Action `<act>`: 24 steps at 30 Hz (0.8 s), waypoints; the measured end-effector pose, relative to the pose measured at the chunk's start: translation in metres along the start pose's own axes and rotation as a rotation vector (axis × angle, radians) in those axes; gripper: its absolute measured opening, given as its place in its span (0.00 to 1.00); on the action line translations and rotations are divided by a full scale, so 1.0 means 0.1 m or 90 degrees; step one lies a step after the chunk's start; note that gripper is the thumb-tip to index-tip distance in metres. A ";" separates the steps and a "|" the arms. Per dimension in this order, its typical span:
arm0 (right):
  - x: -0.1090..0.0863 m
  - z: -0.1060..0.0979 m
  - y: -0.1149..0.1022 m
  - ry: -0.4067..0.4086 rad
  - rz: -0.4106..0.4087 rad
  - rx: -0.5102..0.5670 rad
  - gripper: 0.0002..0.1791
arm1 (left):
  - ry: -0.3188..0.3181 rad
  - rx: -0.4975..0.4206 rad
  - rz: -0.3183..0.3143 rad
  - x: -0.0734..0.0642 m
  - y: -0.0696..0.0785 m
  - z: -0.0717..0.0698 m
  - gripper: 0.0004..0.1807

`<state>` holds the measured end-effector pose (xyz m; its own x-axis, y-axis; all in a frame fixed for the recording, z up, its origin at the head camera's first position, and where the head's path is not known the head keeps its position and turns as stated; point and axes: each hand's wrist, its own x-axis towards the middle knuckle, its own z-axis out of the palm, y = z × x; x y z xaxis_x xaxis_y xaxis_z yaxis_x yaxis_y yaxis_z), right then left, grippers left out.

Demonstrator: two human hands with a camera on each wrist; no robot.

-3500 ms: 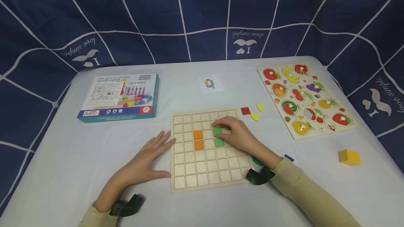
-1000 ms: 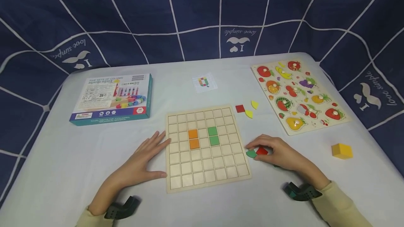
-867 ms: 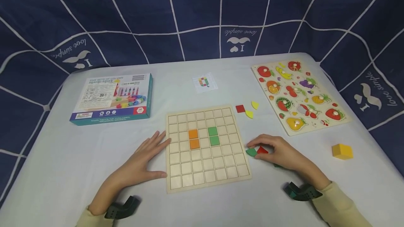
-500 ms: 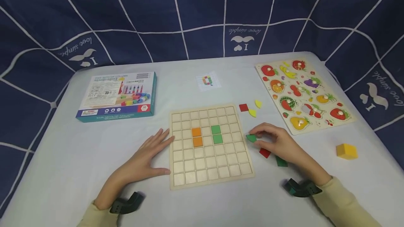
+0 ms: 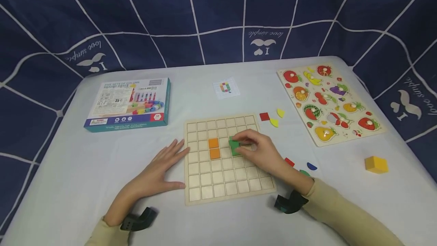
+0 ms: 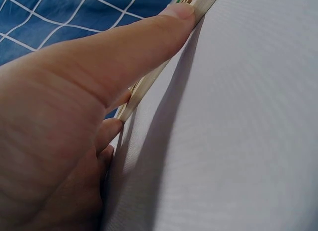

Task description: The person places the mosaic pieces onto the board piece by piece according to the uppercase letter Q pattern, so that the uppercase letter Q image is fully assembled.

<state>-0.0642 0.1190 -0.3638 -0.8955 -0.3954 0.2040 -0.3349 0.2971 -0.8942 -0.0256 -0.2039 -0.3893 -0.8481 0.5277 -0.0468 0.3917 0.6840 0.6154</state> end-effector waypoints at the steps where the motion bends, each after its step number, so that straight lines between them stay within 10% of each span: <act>1: 0.00 0.06 -0.01 -0.008 0.001 -0.005 0.17 | -0.001 0.001 0.001 0.00 0.00 0.00 0.55; 24: -0.04 0.47 0.01 -0.128 -0.044 -0.102 0.19 | 0.000 -0.002 0.003 0.01 0.00 -0.02 0.54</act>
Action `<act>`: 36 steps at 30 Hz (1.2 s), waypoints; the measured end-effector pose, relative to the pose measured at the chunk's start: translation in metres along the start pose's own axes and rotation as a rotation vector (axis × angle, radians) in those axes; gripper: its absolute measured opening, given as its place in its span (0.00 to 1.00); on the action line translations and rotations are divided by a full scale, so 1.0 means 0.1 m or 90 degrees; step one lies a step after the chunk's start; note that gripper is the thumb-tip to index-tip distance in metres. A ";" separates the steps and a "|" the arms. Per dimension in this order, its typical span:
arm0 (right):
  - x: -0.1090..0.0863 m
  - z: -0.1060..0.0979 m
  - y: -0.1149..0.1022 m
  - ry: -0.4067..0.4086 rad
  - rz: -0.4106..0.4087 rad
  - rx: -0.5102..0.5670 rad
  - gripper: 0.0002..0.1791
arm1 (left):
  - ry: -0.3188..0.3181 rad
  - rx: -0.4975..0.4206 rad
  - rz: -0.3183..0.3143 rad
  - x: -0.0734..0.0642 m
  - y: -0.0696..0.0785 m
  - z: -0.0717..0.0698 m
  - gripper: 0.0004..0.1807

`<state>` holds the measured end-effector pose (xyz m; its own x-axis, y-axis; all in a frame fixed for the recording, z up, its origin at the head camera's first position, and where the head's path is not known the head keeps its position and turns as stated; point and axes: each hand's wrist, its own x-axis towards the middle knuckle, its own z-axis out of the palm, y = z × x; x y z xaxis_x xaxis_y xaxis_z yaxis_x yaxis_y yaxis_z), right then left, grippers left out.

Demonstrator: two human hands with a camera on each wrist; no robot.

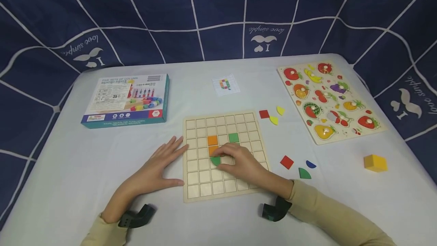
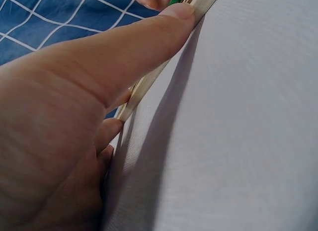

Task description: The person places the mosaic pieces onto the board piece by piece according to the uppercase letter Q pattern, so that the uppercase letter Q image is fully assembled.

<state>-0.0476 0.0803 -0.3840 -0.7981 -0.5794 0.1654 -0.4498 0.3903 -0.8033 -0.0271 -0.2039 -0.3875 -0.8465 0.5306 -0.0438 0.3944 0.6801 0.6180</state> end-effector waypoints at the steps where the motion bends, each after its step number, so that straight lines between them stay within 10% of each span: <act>1: 0.00 0.00 0.00 -0.001 -0.003 -0.007 0.19 | 0.001 -0.002 0.001 0.00 0.00 0.00 0.54; 36: 0.01 -0.07 -0.06 0.016 0.004 -0.022 0.17 | -0.001 -0.004 0.006 0.00 -0.03 0.02 0.54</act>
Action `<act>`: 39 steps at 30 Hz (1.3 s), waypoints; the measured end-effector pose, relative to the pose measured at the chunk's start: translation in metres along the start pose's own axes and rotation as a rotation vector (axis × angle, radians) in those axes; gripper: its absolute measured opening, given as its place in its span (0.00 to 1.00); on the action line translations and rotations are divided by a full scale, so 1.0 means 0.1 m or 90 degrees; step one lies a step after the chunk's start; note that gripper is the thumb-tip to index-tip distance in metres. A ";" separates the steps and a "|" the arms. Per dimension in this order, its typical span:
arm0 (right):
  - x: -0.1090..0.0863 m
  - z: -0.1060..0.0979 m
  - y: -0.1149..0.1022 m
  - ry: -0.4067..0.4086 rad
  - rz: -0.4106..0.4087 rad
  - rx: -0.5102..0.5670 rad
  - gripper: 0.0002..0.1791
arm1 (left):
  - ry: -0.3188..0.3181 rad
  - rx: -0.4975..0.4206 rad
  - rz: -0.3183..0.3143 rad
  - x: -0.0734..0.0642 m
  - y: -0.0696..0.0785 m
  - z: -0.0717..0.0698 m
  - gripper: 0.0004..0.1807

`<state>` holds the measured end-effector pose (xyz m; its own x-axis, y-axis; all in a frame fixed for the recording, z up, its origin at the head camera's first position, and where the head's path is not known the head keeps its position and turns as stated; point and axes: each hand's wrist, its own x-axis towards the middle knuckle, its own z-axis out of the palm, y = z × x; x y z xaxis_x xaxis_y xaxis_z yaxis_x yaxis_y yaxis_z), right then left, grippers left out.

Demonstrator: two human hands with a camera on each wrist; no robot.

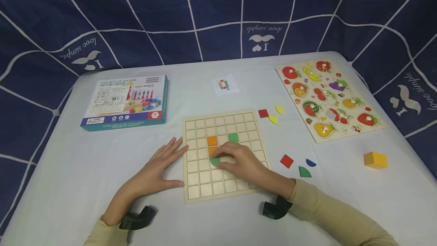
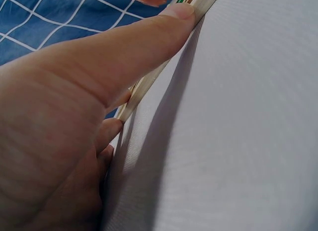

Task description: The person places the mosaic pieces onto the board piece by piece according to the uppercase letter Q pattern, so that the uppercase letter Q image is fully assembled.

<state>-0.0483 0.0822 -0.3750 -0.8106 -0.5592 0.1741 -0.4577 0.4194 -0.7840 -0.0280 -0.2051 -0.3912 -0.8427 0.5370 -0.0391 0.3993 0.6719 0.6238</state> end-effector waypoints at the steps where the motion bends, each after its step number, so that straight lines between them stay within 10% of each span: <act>1: 0.00 -0.04 -0.01 0.007 0.001 0.006 0.16 | 0.000 -0.001 0.000 0.00 0.00 0.00 0.54; 18: -0.53 -1.14 0.37 0.160 0.083 -0.031 0.14 | -0.002 -0.001 -0.013 -0.02 0.00 0.00 0.55; 28: -0.88 -1.30 0.70 -0.006 0.164 -0.022 0.19 | -0.001 -0.004 -0.009 0.00 -0.01 -0.02 0.54; 39: -0.93 -1.28 0.82 -0.124 0.087 -0.045 0.25 | -0.004 -0.010 -0.008 0.00 0.02 -0.02 0.54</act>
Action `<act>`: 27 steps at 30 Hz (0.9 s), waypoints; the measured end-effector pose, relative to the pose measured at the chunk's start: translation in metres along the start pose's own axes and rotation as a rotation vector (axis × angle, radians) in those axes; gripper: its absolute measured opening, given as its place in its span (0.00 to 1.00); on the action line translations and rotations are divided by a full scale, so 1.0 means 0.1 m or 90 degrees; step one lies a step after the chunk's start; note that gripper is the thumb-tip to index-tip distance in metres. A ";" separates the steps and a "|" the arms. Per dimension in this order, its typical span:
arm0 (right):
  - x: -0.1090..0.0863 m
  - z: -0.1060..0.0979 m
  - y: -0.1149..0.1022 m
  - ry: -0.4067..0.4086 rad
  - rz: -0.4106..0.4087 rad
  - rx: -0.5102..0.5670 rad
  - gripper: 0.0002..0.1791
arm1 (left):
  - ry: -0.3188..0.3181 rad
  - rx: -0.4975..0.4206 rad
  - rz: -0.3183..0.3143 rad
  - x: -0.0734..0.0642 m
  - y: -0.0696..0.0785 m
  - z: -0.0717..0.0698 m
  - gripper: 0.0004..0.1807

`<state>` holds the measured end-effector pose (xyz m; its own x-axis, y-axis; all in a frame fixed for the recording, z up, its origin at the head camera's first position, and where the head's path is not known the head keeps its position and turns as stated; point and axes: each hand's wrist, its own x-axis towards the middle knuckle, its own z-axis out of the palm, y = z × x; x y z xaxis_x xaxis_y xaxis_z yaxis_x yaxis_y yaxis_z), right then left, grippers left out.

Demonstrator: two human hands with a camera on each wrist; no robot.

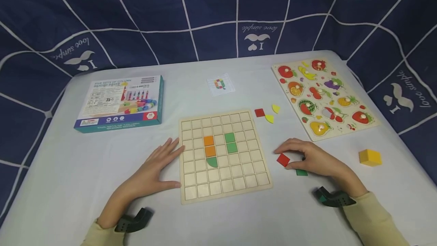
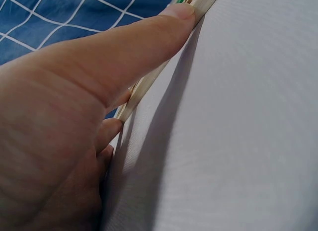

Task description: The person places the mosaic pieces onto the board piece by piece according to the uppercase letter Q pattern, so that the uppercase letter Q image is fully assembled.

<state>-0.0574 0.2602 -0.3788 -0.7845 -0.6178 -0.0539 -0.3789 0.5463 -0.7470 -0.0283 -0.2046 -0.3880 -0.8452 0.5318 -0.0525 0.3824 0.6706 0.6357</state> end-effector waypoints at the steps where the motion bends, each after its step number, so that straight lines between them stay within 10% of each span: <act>1: 0.01 0.01 0.01 0.003 -0.004 0.000 0.24 | 0.001 0.000 0.000 0.00 0.00 0.00 0.54; 27: 0.05 0.12 0.03 0.088 -0.044 -0.021 0.20 | 0.002 0.006 -0.009 -0.01 -0.01 0.01 0.55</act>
<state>-0.0565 0.2514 -0.3893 -0.8147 -0.5728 0.0905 -0.4492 0.5247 -0.7231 -0.0273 -0.2048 -0.3895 -0.8518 0.5205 -0.0596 0.3733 0.6828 0.6280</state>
